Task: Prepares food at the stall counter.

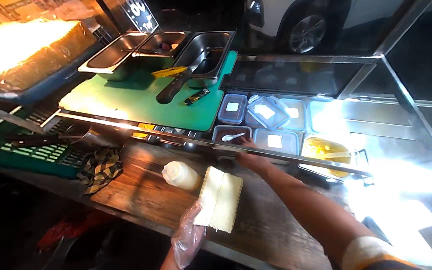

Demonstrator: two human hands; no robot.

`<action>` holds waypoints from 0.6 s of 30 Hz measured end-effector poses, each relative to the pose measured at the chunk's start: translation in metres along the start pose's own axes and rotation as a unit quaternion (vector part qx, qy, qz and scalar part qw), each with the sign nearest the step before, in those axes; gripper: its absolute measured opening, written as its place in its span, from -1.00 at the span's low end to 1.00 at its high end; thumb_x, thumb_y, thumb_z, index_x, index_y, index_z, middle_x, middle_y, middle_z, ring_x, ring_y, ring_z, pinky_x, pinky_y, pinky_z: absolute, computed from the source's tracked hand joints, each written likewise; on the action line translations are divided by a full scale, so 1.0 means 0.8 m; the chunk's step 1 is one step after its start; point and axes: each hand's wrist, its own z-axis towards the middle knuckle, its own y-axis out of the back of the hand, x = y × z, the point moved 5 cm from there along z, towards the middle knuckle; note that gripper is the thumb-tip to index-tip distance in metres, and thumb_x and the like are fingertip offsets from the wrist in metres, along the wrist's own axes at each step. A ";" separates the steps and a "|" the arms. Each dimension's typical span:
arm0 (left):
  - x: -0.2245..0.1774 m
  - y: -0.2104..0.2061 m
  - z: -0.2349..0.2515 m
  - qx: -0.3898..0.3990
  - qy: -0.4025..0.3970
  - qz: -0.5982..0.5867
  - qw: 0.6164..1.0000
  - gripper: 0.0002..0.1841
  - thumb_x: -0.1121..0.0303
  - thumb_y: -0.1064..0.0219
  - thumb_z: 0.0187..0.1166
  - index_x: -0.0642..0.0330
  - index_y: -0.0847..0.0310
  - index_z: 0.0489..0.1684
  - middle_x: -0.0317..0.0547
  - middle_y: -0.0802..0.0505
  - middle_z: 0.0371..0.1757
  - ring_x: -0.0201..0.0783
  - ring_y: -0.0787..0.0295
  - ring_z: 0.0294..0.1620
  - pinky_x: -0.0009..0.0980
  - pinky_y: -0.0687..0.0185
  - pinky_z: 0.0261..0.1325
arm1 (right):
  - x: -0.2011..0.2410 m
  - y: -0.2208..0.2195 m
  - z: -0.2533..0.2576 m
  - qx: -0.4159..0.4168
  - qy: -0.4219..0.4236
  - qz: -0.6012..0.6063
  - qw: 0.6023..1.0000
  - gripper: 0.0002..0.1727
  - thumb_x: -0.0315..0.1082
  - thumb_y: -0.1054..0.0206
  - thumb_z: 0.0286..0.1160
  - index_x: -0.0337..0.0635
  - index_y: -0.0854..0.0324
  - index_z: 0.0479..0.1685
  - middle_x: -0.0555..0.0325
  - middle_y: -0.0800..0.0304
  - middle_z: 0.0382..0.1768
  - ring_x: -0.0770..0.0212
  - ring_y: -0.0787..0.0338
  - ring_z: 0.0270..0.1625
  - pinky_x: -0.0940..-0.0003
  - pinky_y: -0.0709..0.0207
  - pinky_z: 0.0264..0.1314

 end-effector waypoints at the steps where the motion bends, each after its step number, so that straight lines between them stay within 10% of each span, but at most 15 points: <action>1: -0.001 0.002 0.000 -0.003 0.009 0.009 1.000 -0.45 0.16 -0.38 0.50 0.29 -0.54 0.43 0.12 -0.82 0.25 -0.08 -0.81 0.25 -0.07 -0.76 0.31 | 0.005 0.002 -0.007 0.014 -0.018 0.004 1.000 -0.65 -0.23 -0.33 0.56 0.11 -0.78 0.29 0.03 -0.79 0.32 -0.11 -0.58 0.54 -0.23 -0.32 0.60; 6: -0.004 0.013 0.005 -0.017 0.041 0.020 0.999 -0.57 0.28 -0.16 0.67 0.31 -0.54 0.42 0.10 -0.84 0.21 -0.09 -0.83 0.19 -0.09 -0.80 0.23 | 0.025 -0.004 -0.116 -0.209 -0.134 0.175 0.953 -0.65 -0.40 -0.18 0.69 -0.11 -0.77 0.30 -0.03 -0.84 0.18 -0.02 -0.79 0.26 -0.06 -0.63 0.38; 8: -0.003 0.023 0.003 -0.043 0.052 0.038 0.997 -0.63 0.32 -0.11 0.73 0.30 -0.54 0.38 0.08 -0.85 0.15 -0.11 -0.84 0.13 -0.08 -0.81 0.19 | 0.035 -0.064 -0.167 -0.229 -0.272 0.379 0.855 -0.59 -0.34 -0.09 0.78 -0.30 -0.52 0.49 -0.10 -0.78 0.20 0.09 -0.81 0.20 0.09 -0.73 0.26; 12: -0.004 0.037 0.004 -0.070 0.069 0.081 0.992 -0.60 0.34 -0.12 0.76 0.26 -0.44 0.51 0.01 -0.80 0.25 -0.19 -0.80 0.19 -0.14 -0.79 0.22 | 0.103 -0.120 -0.187 -0.201 -0.397 0.612 0.654 -0.31 -0.02 -0.12 0.78 -0.04 -0.12 0.83 -0.16 -0.65 0.42 -0.02 -0.76 0.33 -0.11 -0.71 0.27; 14: -0.016 0.051 0.006 -0.100 0.082 0.113 0.985 -0.59 0.32 -0.18 0.75 0.24 -0.43 0.51 -0.01 -0.79 0.23 -0.21 -0.80 0.16 -0.17 -0.80 0.17 | 0.107 -0.107 -0.181 -0.183 -0.385 0.615 0.664 -0.30 -0.04 -0.13 0.80 -0.02 -0.05 0.85 -0.17 -0.65 0.43 -0.04 -0.78 0.34 -0.10 -0.75 0.26; 18: -0.038 0.069 0.020 -0.012 0.109 0.103 0.989 -0.63 0.31 -0.19 0.71 0.22 -0.54 0.42 -0.02 -0.85 0.16 -0.19 -0.84 0.13 -0.18 -0.84 0.12 | 0.001 0.012 -0.226 -0.241 -0.317 0.202 0.895 -0.52 -0.31 -0.24 0.73 -0.25 -0.50 0.58 -0.09 -0.80 0.23 0.06 -0.82 0.25 0.04 -0.70 0.37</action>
